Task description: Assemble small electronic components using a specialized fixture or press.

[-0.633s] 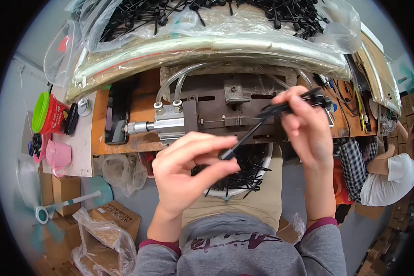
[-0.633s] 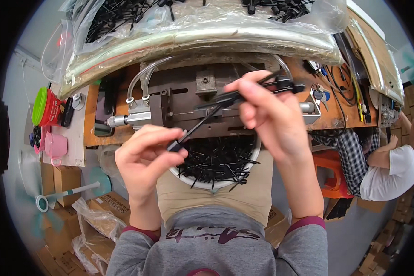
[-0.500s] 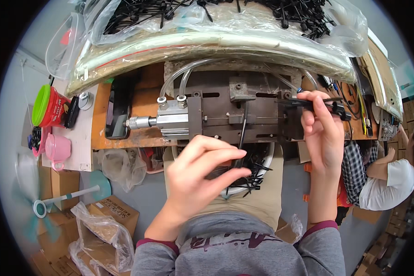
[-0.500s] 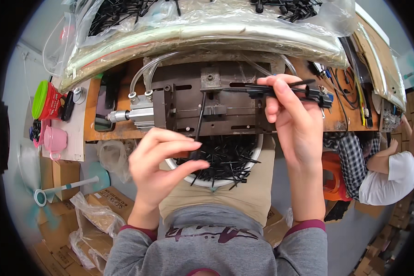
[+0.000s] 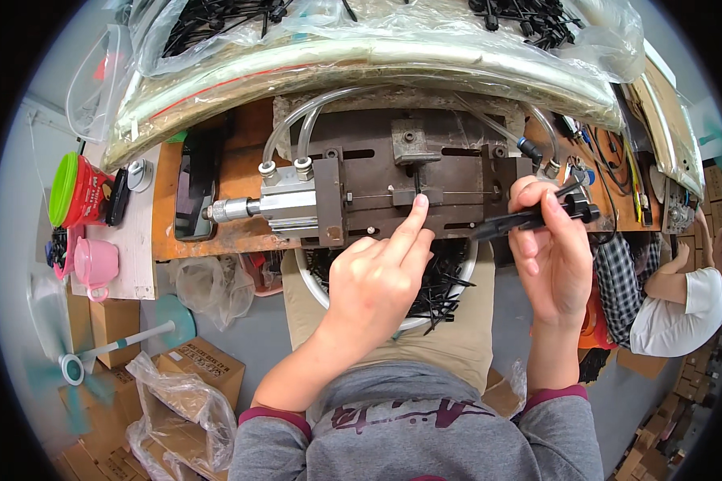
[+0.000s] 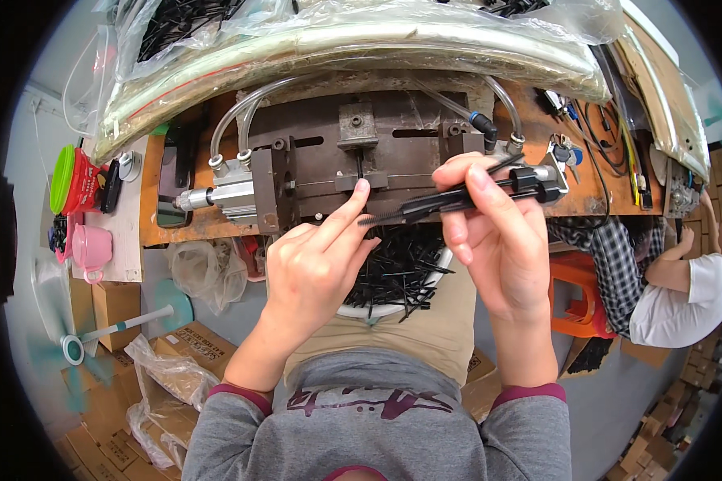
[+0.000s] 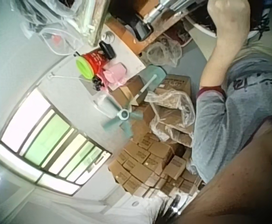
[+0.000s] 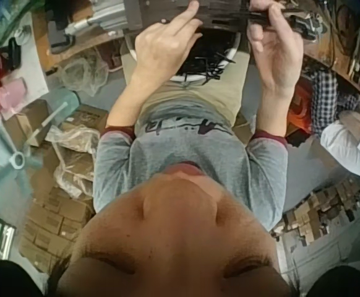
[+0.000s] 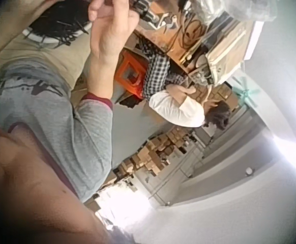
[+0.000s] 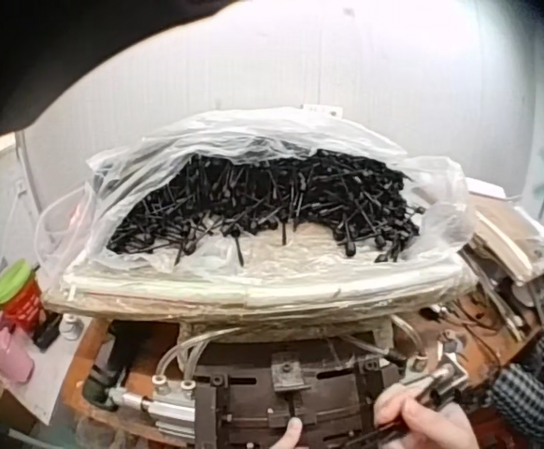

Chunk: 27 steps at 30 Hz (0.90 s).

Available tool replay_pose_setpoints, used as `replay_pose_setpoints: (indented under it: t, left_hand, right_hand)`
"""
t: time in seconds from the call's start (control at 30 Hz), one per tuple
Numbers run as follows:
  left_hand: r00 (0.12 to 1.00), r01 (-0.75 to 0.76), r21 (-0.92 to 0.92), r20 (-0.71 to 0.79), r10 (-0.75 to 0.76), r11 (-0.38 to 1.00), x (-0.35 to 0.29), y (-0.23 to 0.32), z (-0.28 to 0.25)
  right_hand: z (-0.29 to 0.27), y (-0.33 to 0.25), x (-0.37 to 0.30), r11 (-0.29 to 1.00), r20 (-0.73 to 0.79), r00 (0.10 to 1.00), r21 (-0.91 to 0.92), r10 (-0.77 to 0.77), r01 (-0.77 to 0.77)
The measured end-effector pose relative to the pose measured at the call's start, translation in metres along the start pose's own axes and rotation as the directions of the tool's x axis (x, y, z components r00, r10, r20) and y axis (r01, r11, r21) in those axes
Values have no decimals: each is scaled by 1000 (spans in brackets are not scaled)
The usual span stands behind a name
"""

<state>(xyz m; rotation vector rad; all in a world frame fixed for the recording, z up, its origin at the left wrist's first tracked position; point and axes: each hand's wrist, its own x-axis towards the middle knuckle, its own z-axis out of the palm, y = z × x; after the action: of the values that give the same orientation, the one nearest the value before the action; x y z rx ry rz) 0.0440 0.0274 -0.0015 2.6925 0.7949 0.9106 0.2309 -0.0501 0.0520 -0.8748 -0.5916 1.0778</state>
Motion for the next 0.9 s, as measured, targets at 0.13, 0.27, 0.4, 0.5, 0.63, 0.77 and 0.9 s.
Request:
replay_pose_setpoints:
  t: [0.13,0.27,0.4,0.5,0.63,0.77,0.9]
  left_hand:
    - [999,32,-40,23,-31,999,0,-1,-1]
    - [985,173,-415,55,-165,893,5,5,-10]
    - [967,226,-829,129,-219,512,6,14,-27]
    - [961,241,-874,153,-231,423,2,13,-34]
    - [978,188,-799,98,-186,571,-2,9,-44]
    - [992,111,-745,45,-117,658,-4,8,-39]
    - [993,90,-830,33,-113,550,-5,8,-35]
  right_hand:
    - [0,5,-2,991,28,995,92,97,-99]
    - [3,10,-6,974,72,982,134,172,-181]
    - [-2,14,-8,953,181,948,104,263,-284]
    - [-2,16,-11,962,160,958,96,238,-255]
    - [-4,13,-14,995,-16,995,19,102,-102]
    - [-7,17,-19,985,-133,984,-140,-118,100]
    - [-6,17,-18,996,-158,985,-64,-70,61]
